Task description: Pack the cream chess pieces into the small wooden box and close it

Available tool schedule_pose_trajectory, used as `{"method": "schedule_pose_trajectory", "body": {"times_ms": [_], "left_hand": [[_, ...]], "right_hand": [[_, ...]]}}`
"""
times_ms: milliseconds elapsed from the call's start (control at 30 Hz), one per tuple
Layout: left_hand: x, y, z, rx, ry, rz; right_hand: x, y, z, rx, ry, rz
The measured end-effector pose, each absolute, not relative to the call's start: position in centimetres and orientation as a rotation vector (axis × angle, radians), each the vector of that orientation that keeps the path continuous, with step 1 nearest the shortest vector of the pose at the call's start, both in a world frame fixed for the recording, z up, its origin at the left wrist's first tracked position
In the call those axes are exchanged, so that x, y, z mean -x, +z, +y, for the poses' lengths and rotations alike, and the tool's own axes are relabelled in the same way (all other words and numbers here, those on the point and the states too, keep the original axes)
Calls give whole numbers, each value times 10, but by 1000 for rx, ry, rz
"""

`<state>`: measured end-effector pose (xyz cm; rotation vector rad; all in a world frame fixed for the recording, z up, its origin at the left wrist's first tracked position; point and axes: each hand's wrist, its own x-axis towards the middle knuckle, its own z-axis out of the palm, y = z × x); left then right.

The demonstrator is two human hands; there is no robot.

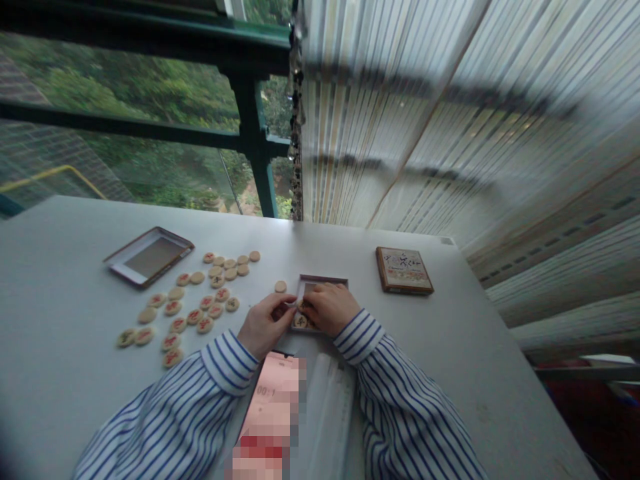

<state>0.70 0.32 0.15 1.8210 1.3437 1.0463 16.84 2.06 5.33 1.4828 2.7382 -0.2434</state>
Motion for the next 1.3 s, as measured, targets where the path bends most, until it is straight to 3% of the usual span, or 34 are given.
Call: {"method": "schedule_pose_trajectory", "body": {"times_ms": [1300], "left_hand": [[-7, 0, 3, -1835, 1058, 1327]], "right_hand": [[-166, 59, 18, -1440, -296, 2730]]}}
